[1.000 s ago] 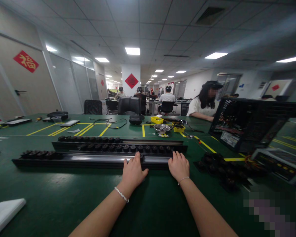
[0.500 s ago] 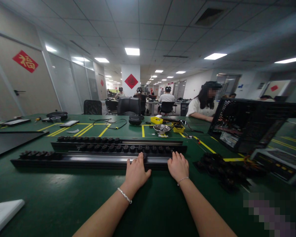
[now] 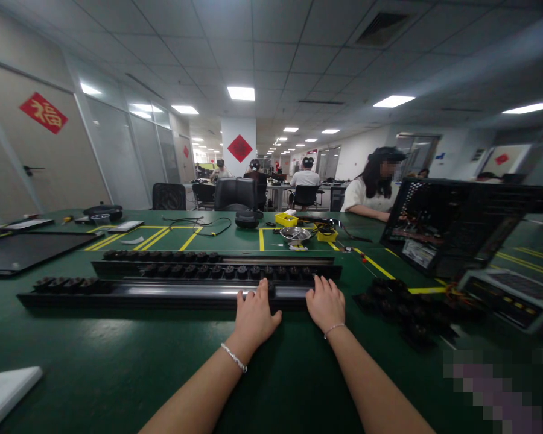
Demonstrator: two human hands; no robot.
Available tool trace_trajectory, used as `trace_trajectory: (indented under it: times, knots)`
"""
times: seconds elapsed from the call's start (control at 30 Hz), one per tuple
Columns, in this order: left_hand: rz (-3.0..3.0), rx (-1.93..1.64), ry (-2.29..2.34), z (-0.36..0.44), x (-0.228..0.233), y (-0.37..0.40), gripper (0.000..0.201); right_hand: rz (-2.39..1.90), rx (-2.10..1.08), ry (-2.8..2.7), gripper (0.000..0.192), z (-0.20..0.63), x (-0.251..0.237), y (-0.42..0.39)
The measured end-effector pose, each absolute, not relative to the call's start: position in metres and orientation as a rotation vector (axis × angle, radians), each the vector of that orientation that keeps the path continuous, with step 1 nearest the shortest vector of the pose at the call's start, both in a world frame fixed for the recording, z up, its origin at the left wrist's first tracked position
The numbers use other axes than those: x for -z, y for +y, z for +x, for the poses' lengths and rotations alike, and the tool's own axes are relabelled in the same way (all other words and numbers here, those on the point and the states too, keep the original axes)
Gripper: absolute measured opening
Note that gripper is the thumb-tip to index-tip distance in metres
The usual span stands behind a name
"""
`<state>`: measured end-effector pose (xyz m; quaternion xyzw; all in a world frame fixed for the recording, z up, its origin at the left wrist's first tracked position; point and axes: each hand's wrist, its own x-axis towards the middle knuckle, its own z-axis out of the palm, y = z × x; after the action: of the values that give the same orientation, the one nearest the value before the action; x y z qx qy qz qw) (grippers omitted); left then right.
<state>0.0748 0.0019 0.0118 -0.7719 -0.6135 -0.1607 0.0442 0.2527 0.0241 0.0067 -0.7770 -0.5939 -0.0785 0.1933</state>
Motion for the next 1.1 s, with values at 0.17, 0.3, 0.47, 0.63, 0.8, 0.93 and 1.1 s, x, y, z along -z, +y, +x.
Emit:
trace_trajectory:
  times: [0.17, 0.3, 0.47, 0.63, 0.8, 0.93, 1.1]
  knots:
    - [-2.371, 0.507, -1.824, 0.071, -0.007, 0.001, 0.078, -1.955, 0.243, -1.722, 0.044, 0.247, -0.013, 0.017]
    - [-2.363, 0.542, -1.78, 0.07, -0.003, 0.001, 0.077, -1.489, 0.146, -2.104, 0.034, 0.229, -0.018, 0.006]
    - [-2.371, 0.594, -1.751, 0.068, 0.0, 0.001, 0.072, -1.383, 0.052, -2.262, 0.038, 0.21, -0.015, -0.002]
    - [-2.377, 0.588, -1.749, 0.068, -0.001, 0.0, 0.073, -1.401, 0.059, -2.285, 0.038, 0.21, -0.013, -0.001]
    - [-2.378, 0.557, -1.743, 0.068, -0.002, 0.0, 0.075, -1.454, 0.109, -2.311, 0.038, 0.211, -0.014, 0.001]
    - [-2.342, 0.568, -1.712, 0.067, 0.0, 0.0, 0.076, -1.509, 0.118, -2.346, 0.039, 0.209, -0.017, 0.002]
    - [-2.328, 0.58, -1.674, 0.065, 0.003, 0.0, 0.076, -1.53, 0.124, -2.349, 0.039, 0.211, -0.019, 0.003]
